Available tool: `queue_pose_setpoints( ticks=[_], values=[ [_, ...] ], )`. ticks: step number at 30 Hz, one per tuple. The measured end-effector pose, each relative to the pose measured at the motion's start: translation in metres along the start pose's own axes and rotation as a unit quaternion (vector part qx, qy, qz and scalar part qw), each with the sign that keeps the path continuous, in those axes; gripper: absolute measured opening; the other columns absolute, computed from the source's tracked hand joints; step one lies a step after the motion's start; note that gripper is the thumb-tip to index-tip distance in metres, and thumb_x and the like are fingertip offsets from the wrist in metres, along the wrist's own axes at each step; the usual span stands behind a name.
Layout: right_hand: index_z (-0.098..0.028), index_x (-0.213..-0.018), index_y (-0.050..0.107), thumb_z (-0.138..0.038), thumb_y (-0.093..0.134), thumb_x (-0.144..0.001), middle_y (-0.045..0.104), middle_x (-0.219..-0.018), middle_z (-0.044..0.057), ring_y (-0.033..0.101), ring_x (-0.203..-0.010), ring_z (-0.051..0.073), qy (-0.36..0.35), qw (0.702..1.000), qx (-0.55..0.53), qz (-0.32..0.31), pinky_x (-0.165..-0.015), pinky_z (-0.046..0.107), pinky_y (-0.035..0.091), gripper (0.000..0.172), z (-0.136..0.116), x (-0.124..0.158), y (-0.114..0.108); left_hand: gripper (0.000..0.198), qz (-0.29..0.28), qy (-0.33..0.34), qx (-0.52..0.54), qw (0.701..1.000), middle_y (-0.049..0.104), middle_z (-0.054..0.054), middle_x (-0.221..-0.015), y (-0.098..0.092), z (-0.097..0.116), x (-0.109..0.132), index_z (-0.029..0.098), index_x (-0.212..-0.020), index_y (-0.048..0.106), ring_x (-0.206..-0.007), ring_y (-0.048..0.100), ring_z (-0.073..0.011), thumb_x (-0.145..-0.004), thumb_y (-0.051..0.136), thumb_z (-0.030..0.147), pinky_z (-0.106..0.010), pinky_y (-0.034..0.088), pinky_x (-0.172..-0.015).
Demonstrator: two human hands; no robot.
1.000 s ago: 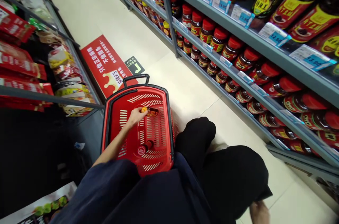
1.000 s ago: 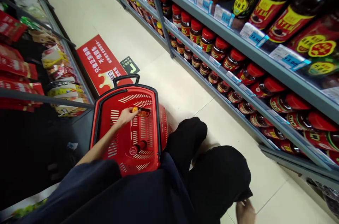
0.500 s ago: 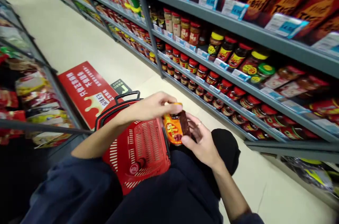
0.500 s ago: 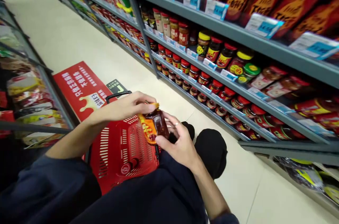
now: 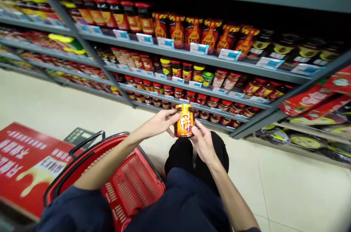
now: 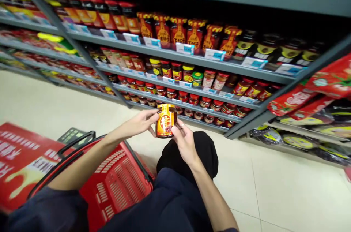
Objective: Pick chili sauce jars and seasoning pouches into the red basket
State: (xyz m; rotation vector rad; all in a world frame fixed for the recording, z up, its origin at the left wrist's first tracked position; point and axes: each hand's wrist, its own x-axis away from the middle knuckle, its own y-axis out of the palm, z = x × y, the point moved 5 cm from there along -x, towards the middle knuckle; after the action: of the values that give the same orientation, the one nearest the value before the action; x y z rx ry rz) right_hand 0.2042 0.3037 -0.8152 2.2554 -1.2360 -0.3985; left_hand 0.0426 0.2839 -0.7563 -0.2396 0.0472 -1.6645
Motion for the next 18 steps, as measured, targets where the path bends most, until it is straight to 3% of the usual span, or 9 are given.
queue_pose_setpoints(
  ticks=[5,10,14,18],
  values=[
    [-0.028,-0.138,0.065,-0.048,0.075,-0.090,0.071,-0.135,0.006,0.070,-0.120,0.027,-0.040,0.999,0.022,-0.008,-0.106,0.047,0.057,0.054,-0.025,-0.001,-0.019,0.059,-0.006,-0.003,0.002,1.000,0.073,-0.014,-0.115,0.022,0.008,-0.028,0.011,-0.123,0.067,-0.089,0.074,-0.0252,-0.089,0.070,0.060,-0.034,0.068,-0.064],
    [-0.027,-0.135,0.066,-0.044,0.077,-0.090,0.067,-0.141,0.006,0.063,-0.130,0.027,-0.114,0.983,0.145,-0.016,-0.117,0.046,0.047,0.049,-0.071,0.002,-0.046,0.060,-0.050,0.072,-0.052,0.995,0.066,-0.014,-0.131,0.045,0.027,-0.050,0.017,-0.136,0.063,-0.095,0.072,-0.0250,-0.091,0.069,0.056,-0.034,0.066,-0.070],
    [-0.029,-0.148,0.052,-0.038,0.081,-0.088,0.063,-0.145,0.008,0.061,-0.132,0.025,-0.118,0.972,0.205,-0.007,-0.117,0.045,0.047,0.067,-0.092,0.009,-0.066,0.053,-0.071,0.117,-0.129,0.982,0.064,-0.013,-0.134,0.062,0.044,-0.056,0.020,-0.135,0.066,-0.092,0.070,-0.0227,-0.093,0.068,0.051,-0.029,0.062,-0.065],
    [-0.032,-0.155,0.042,-0.037,0.079,-0.090,0.057,-0.152,0.007,0.058,-0.137,0.025,-0.105,0.964,0.243,-0.034,-0.118,0.045,0.046,0.075,-0.098,0.014,-0.069,0.047,-0.102,0.142,-0.162,0.971,0.067,-0.010,-0.130,0.069,0.051,-0.058,0.022,-0.133,0.067,-0.102,0.068,-0.0241,-0.094,0.068,0.048,-0.031,0.061,-0.079]
  ],
)
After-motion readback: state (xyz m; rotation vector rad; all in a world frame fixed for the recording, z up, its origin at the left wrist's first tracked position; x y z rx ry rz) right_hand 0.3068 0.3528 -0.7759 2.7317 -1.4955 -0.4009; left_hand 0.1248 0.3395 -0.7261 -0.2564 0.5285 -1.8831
